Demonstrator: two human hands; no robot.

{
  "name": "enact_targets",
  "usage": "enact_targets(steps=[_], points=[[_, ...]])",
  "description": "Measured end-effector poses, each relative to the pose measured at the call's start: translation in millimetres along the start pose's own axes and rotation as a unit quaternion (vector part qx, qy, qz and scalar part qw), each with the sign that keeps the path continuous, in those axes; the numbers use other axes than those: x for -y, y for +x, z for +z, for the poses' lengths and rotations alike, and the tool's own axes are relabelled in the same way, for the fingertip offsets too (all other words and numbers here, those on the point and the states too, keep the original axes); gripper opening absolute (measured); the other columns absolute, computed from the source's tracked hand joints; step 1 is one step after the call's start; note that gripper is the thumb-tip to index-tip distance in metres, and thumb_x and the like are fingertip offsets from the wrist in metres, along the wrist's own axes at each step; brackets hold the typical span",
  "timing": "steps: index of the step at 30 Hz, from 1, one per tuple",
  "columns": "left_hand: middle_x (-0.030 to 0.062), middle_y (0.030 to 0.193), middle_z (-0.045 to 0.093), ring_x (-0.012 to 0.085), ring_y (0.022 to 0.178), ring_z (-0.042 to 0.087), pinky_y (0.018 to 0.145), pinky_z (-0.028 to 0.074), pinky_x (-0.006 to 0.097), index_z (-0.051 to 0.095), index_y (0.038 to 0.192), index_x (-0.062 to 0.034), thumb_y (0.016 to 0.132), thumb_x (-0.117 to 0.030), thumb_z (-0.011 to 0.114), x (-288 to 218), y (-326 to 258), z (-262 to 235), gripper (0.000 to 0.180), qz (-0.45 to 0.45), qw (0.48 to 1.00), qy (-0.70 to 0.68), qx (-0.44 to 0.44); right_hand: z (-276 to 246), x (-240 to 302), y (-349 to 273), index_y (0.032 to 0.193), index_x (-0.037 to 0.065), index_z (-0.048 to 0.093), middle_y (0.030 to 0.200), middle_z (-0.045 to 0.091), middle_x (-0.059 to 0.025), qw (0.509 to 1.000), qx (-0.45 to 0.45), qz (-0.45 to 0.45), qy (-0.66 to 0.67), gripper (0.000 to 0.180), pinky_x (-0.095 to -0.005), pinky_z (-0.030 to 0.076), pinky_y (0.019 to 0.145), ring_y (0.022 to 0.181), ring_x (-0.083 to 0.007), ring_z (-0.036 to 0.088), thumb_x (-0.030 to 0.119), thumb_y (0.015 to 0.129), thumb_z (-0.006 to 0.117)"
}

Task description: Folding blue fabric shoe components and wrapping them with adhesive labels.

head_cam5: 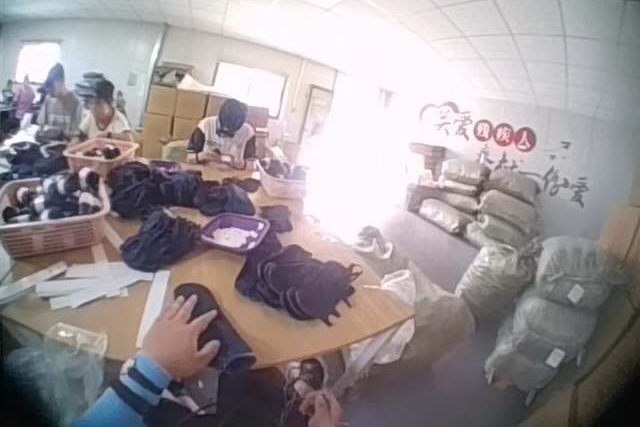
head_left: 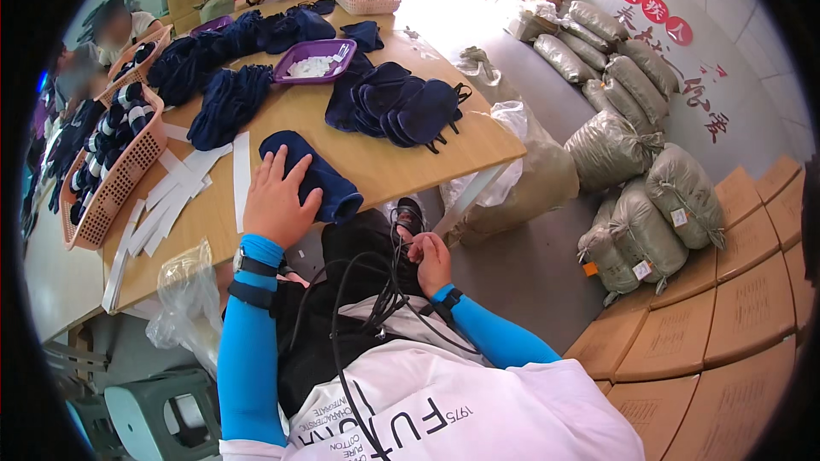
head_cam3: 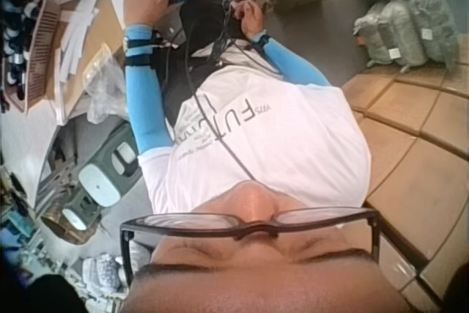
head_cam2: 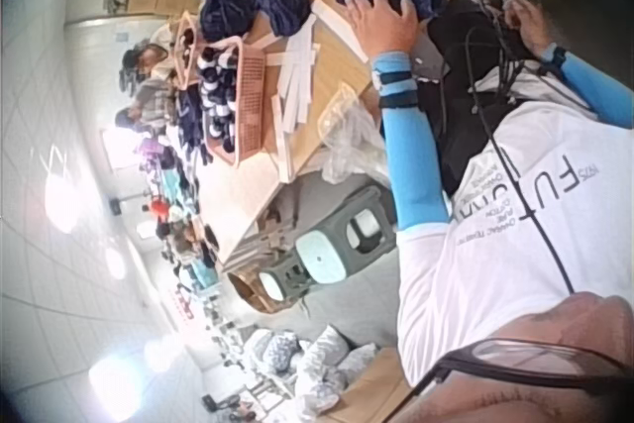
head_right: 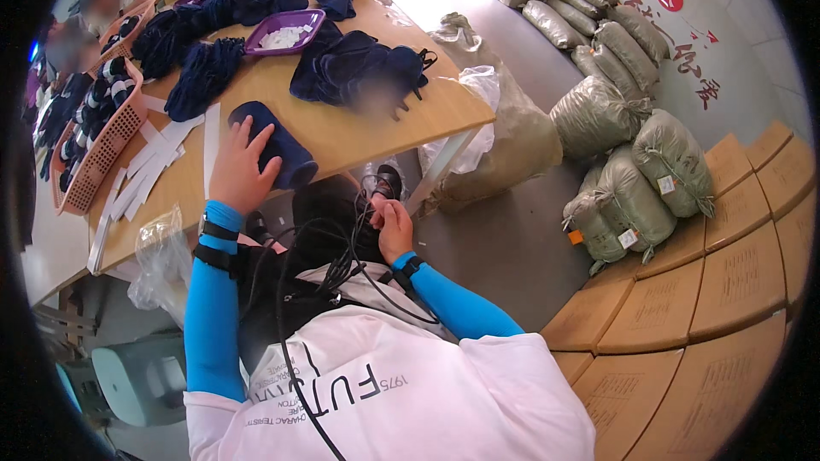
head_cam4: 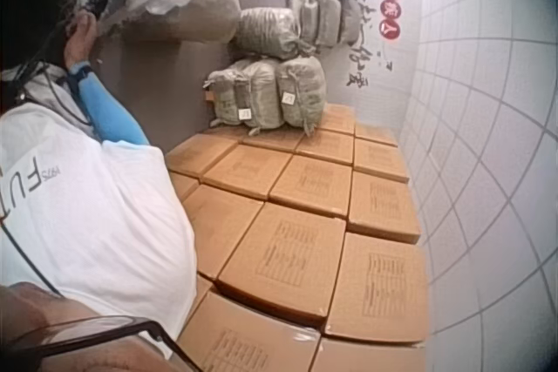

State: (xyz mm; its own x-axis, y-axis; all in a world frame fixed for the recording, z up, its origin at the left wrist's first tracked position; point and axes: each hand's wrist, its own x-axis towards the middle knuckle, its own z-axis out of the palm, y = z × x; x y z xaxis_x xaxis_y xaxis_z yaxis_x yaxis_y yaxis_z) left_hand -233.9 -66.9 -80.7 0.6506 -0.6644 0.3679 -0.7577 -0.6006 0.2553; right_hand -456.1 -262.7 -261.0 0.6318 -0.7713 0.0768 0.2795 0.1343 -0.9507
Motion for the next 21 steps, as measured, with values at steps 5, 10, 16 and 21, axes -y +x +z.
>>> enact_targets(steps=[5,10,16,21], points=[[0.0241,0.164,0.038,0.0462,0.150,0.035,0.124,0.031,0.050,0.056,0.150,-0.0161,0.096,-0.034,0.066,-4,-1,-7,0.058,0.012,1.000,0.004,0.005,-5,-12,18,0.099,0.004,0.069,0.078,0.065,-0.0035,0.995,0.023,0.066,-0.072,0.025,-0.0257,0.045,0.066,0.071,-0.0119,0.058,0.020,0.106,0.051],[0.0226,0.164,0.038,0.0455,0.151,0.035,0.124,0.031,0.050,0.055,0.150,-0.0157,0.095,-0.032,0.067,-3,1,-6,0.059,0.012,1.000,0.011,0.005,-46,-23,53,0.106,0.005,0.066,0.084,0.068,-0.0049,0.951,0.039,0.297,0.072,0.029,-0.0296,0.050,0.065,0.075,-0.0173,0.064,0.031,0.104,0.053],[0.0198,0.164,0.039,0.0427,0.152,0.035,0.126,0.028,0.048,0.058,0.149,-0.0193,0.093,-0.037,0.065,2,1,-4,0.059,-0.001,1.000,0.014,0.018,-139,-52,57,0.119,0.008,0.060,0.092,0.064,-0.0100,0.903,-0.112,0.383,0.157,0.039,-0.0425,0.055,0.073,0.080,-0.0282,0.063,0.042,0.100,0.058],[0.0199,0.164,0.039,0.0428,0.151,0.035,0.125,0.029,0.048,0.058,0.149,-0.0191,0.093,-0.035,0.066,-5,6,-1,0.058,0.016,1.000,0.003,0.011,-253,-72,41,0.124,0.009,0.057,0.101,0.061,-0.0127,0.886,-0.199,0.377,0.180,0.045,-0.0489,0.057,0.079,0.087,-0.0332,0.063,0.046,0.097,0.060]])
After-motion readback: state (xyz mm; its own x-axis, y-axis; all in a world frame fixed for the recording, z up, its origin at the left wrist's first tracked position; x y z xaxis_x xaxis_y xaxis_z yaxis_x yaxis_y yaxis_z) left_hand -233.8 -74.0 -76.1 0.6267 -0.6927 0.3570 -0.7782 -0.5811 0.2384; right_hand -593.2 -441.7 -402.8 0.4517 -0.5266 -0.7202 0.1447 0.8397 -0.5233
